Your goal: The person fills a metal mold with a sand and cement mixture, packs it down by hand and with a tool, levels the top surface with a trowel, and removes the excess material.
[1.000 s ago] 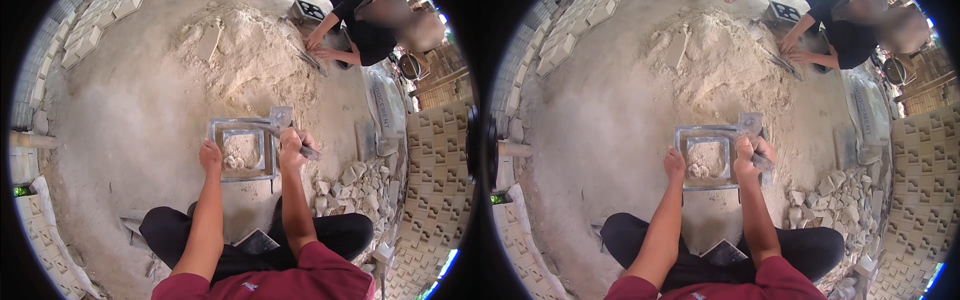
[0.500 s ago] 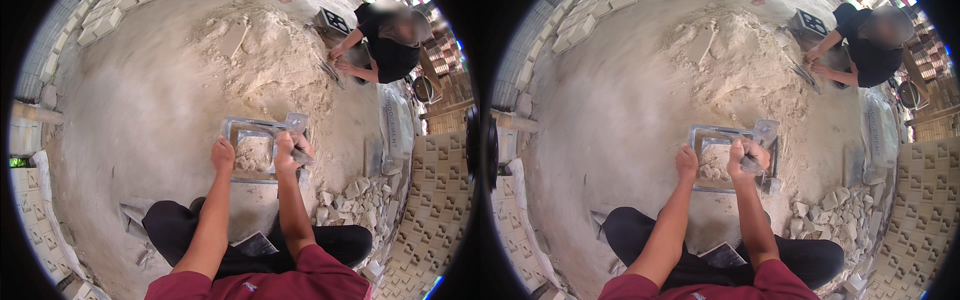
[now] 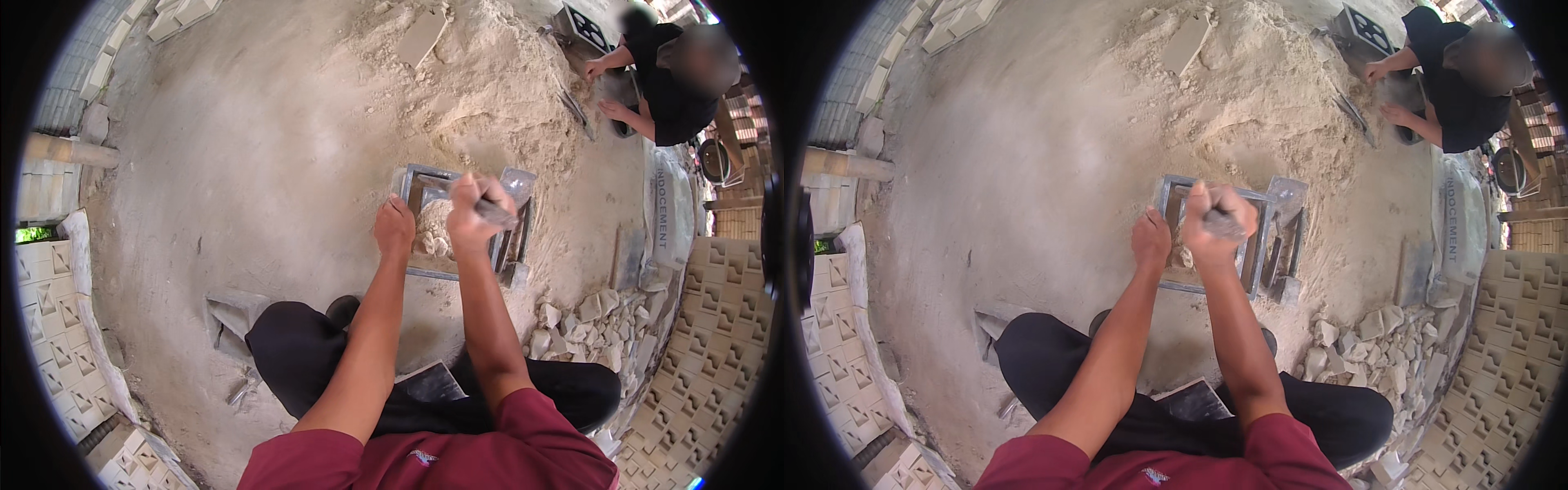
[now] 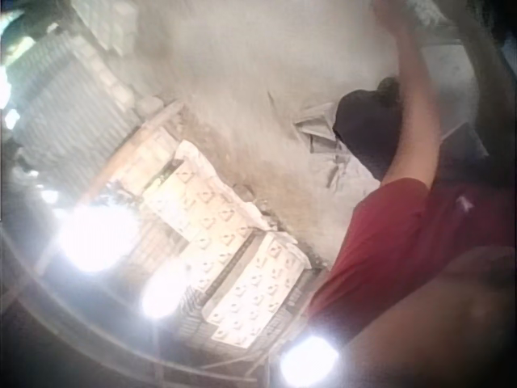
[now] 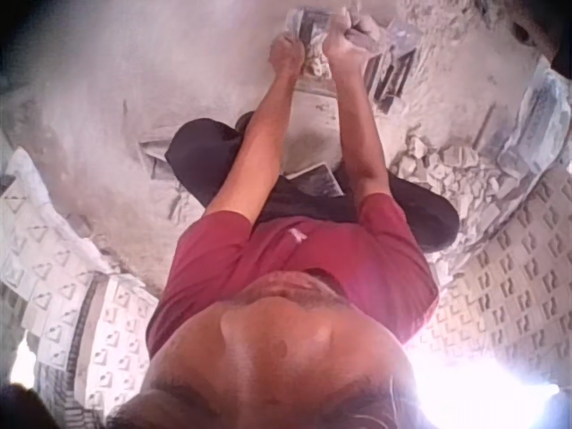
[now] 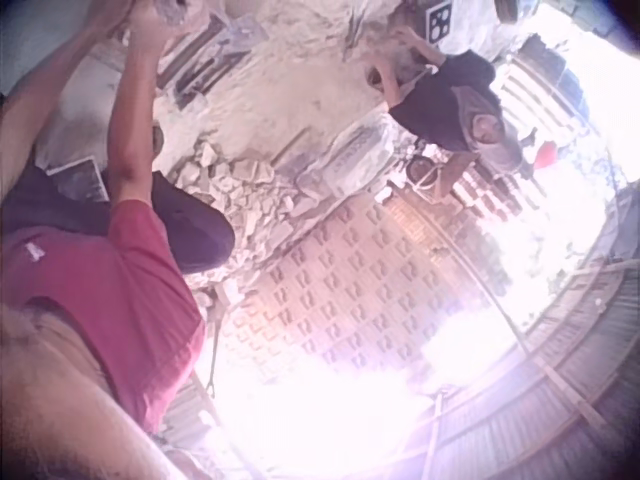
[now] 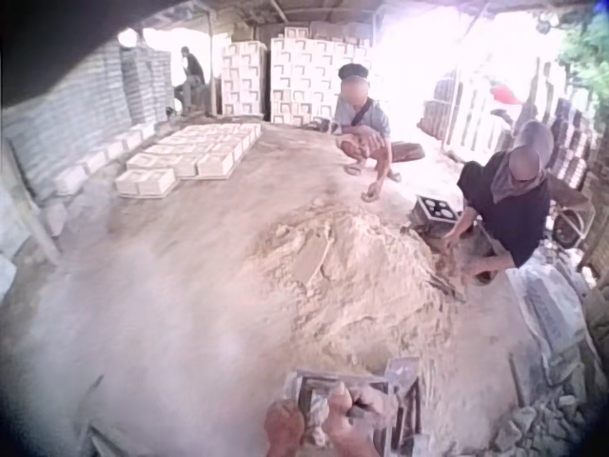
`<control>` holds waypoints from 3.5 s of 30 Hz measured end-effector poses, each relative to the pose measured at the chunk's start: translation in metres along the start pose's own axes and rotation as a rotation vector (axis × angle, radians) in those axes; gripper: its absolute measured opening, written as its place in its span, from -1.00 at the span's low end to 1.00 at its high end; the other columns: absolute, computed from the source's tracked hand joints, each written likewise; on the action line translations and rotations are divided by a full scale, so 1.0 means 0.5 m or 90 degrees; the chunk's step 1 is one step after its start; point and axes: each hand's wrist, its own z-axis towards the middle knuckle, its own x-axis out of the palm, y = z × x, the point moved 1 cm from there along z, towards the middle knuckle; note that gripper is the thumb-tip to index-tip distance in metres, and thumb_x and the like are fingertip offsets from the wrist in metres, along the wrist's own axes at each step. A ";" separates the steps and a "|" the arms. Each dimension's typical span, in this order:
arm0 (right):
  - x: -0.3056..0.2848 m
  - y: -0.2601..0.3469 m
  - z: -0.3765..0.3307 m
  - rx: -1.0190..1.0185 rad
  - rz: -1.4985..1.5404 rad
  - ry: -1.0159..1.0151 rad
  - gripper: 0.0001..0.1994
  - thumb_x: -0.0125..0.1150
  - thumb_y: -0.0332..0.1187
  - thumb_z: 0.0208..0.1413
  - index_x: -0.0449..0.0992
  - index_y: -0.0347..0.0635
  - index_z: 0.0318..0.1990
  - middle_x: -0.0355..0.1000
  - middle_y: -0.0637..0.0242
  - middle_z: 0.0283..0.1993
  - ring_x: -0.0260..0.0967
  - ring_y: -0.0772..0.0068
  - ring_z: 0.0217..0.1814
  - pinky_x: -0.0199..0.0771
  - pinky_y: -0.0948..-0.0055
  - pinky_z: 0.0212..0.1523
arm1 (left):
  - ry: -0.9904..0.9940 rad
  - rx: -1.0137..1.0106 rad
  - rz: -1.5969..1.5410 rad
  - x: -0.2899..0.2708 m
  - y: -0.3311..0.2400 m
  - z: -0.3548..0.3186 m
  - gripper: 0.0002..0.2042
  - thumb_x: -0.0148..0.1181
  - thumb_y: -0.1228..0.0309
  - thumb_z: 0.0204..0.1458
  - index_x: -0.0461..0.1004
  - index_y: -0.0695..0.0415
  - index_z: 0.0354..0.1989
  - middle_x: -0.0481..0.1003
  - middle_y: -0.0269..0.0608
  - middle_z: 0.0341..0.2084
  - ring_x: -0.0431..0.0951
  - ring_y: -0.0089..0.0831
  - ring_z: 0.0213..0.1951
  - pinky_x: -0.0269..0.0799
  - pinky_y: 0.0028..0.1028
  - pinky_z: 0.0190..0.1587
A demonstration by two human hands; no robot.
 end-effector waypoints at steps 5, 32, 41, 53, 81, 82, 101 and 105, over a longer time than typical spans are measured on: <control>0.015 0.002 -0.013 -0.032 -0.108 0.087 -0.72 0.16 -0.57 0.02 0.27 -0.26 -0.68 0.31 0.36 -0.70 0.12 0.67 -0.68 0.13 0.58 -0.67 | 0.002 0.007 0.006 -0.003 0.016 0.008 -0.49 -0.31 0.17 0.24 0.52 0.36 -0.29 0.50 0.29 -0.28 0.50 0.19 -0.20 0.37 0.01 -0.07; 0.000 -0.015 0.007 -0.148 -0.153 0.120 -0.84 0.23 -0.55 -0.03 0.43 -0.30 -0.60 0.37 0.33 -0.68 0.22 0.67 -0.65 0.22 0.57 -0.64 | -0.019 0.020 -0.002 -0.002 0.016 0.000 -0.49 -0.31 0.18 0.23 0.52 0.37 -0.32 0.50 0.29 -0.33 0.51 0.20 -0.24 0.39 0.02 -0.11; -0.038 0.000 0.001 -0.022 -0.069 0.103 -0.79 0.22 -0.57 -0.02 0.38 -0.28 -0.65 0.38 0.29 -0.67 0.25 0.63 -0.66 0.26 0.58 -0.63 | -0.015 0.017 0.003 -0.004 0.028 0.009 -0.49 -0.31 0.18 0.24 0.52 0.37 -0.33 0.50 0.28 -0.31 0.50 0.22 -0.22 0.37 0.03 -0.10; -0.098 -0.026 0.021 -0.073 -0.071 0.113 -0.76 0.20 -0.58 -0.07 0.33 -0.25 -0.69 0.41 0.24 -0.68 0.30 0.47 -0.72 0.31 0.55 -0.62 | -0.022 0.039 0.006 0.010 0.002 -0.002 -0.46 -0.32 0.16 0.23 0.51 0.41 -0.34 0.51 0.32 -0.34 0.51 0.23 -0.25 0.41 0.01 -0.14; -0.194 -0.003 0.054 -0.063 -0.166 0.062 -0.73 0.20 -0.53 -0.03 0.30 -0.25 -0.71 0.23 0.38 -0.74 0.07 0.65 -0.70 0.09 0.54 -0.65 | -0.040 0.025 0.007 0.007 0.028 0.001 -0.47 -0.30 0.12 0.21 0.52 0.36 -0.36 0.51 0.30 -0.35 0.50 0.26 -0.22 0.37 0.07 -0.12; -0.192 -0.006 0.056 -0.067 -0.164 0.061 -0.73 0.20 -0.53 -0.03 0.30 -0.25 -0.71 0.23 0.38 -0.74 0.07 0.65 -0.70 0.09 0.54 -0.65 | -0.041 0.030 0.001 0.007 0.021 -0.006 -0.46 -0.30 0.12 0.20 0.52 0.36 -0.36 0.52 0.30 -0.36 0.50 0.25 -0.22 0.38 0.07 -0.12; -0.164 0.001 0.084 -0.026 -0.220 0.129 -0.76 0.11 -0.54 0.02 0.36 -0.29 -0.67 0.34 0.37 -0.68 0.22 0.61 -0.63 0.21 0.52 -0.60 | -0.041 0.056 -0.004 0.015 0.036 0.012 -0.44 -0.32 0.14 0.21 0.51 0.42 -0.38 0.50 0.36 -0.38 0.49 0.28 -0.22 0.34 0.06 -0.12; -0.171 -0.023 0.081 -0.047 -0.180 0.081 -0.72 0.18 -0.55 -0.03 0.30 -0.26 -0.72 0.18 0.50 -0.76 0.00 0.74 -0.68 -0.01 0.57 -0.68 | -0.028 0.036 0.001 0.023 0.030 0.010 -0.44 -0.32 0.14 0.21 0.51 0.42 -0.37 0.50 0.37 -0.35 0.49 0.27 -0.21 0.33 0.06 -0.10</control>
